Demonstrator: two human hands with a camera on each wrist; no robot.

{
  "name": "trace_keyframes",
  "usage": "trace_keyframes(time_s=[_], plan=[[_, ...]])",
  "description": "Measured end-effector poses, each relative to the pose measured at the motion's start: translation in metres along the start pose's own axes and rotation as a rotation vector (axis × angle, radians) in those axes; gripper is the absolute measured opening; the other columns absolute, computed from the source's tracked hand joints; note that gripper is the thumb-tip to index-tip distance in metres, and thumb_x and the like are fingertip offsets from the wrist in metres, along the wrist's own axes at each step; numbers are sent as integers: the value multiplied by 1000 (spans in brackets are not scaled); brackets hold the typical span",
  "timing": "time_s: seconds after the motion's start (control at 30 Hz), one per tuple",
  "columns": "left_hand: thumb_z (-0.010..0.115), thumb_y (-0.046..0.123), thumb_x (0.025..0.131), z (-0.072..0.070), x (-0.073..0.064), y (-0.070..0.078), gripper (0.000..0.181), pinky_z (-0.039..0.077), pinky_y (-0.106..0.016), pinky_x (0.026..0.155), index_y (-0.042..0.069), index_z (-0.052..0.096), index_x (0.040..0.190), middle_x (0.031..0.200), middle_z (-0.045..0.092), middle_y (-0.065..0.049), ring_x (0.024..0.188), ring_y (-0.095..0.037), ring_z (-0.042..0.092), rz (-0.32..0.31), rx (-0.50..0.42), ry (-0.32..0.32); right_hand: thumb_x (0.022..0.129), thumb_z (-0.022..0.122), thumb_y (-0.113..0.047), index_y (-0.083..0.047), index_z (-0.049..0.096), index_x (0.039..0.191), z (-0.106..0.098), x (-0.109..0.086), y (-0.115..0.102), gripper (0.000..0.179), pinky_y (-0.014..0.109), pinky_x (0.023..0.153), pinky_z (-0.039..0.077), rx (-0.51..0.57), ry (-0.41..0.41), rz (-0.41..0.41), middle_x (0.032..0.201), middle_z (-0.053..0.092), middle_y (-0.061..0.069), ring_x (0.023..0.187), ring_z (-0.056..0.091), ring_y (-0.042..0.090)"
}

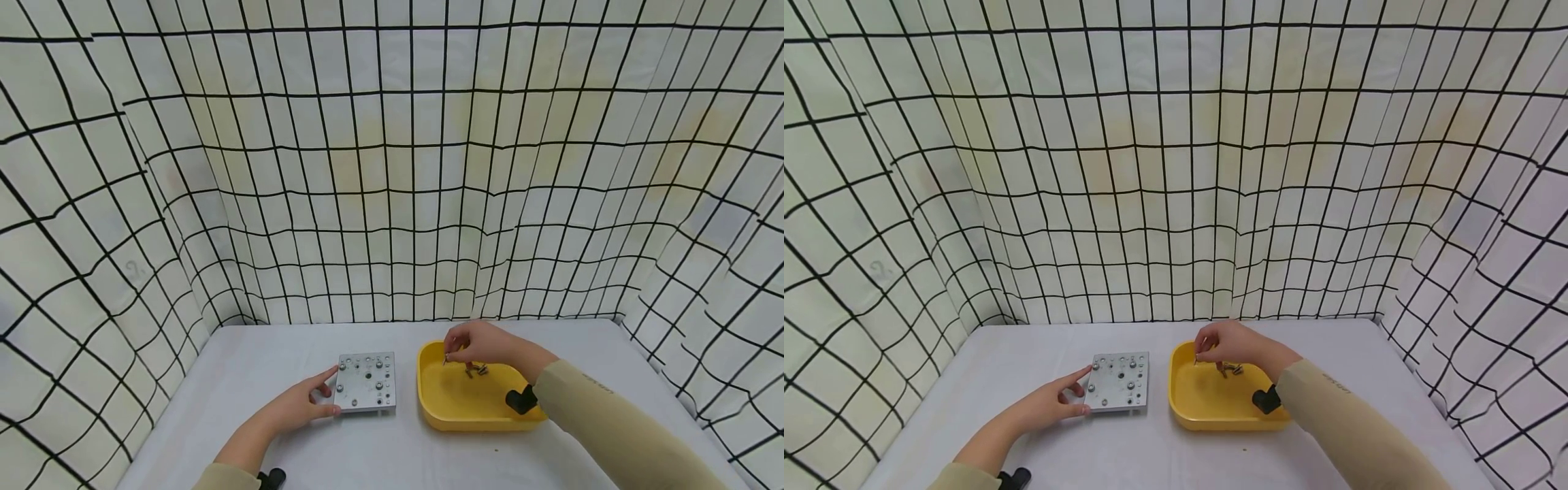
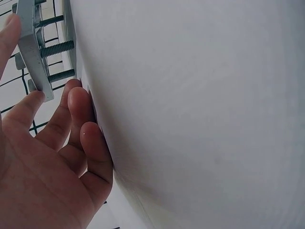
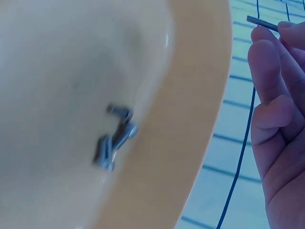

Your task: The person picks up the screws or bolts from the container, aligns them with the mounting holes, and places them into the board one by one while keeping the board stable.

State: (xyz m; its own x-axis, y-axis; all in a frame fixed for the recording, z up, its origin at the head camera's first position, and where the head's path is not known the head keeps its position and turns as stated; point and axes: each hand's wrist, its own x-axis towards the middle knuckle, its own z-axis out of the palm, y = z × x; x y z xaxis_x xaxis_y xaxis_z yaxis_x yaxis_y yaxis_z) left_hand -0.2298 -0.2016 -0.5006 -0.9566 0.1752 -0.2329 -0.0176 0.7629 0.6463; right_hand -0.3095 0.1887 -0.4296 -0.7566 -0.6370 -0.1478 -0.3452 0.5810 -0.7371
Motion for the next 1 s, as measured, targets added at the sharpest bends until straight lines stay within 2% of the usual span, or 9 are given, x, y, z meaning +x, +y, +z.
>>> trace_keyframes(time_s=[0.23, 0.37, 0.47, 0.7, 0.9, 1.0], plan=[[84, 44, 75, 0, 1, -2, 93, 45, -33, 69, 19, 40, 153, 111, 58, 0, 81, -15, 53, 18, -1, -8, 91, 73, -22, -20, 70, 92, 22, 20, -24, 4, 52, 72, 53, -1, -23, -20, 90, 72, 2, 61, 64, 20], [84, 44, 75, 0, 1, -2, 94, 45, -33, 69, 20, 39, 154, 112, 58, 0, 82, -15, 54, 15, -3, -13, 90, 74, -19, -19, 71, 92, 36, 32, -42, 4, 50, 74, 53, 14, -45, -27, 89, 73, 3, 60, 63, 19], [84, 45, 75, 1, 2, -3, 93, 45, -33, 70, 21, 40, 153, 111, 58, 2, 82, -14, 54, 8, 1, -5, 90, 74, -17, -20, 71, 92, 47, 40, -54, 5, 44, 72, 54, 1, -63, -37, 89, 73, 0, 59, 63, 18], [85, 43, 75, 2, 3, -5, 92, 45, -34, 70, 22, 40, 153, 110, 58, 3, 81, -14, 53, 4, -10, 3, 90, 74, -17, -19, 71, 92, 65, 53, -68, 4, 34, 65, 55, -26, -97, -57, 93, 73, 6, 57, 62, 17], [84, 43, 76, 1, 2, -5, 92, 44, -34, 70, 20, 40, 153, 110, 58, 1, 81, -15, 53, 16, -17, -8, 90, 73, -16, -19, 71, 91, 78, 59, -72, 4, 29, 61, 54, -104, -119, -56, 85, 68, -5, 58, 59, 13], [84, 43, 76, 1, 3, -6, 92, 44, -33, 69, 20, 40, 153, 110, 57, 2, 81, -15, 53, 16, -21, -12, 90, 73, -17, -23, 70, 89, 84, 62, -72, 7, 26, 61, 52, -180, -130, -58, 82, 63, -10, 62, 56, 10]])
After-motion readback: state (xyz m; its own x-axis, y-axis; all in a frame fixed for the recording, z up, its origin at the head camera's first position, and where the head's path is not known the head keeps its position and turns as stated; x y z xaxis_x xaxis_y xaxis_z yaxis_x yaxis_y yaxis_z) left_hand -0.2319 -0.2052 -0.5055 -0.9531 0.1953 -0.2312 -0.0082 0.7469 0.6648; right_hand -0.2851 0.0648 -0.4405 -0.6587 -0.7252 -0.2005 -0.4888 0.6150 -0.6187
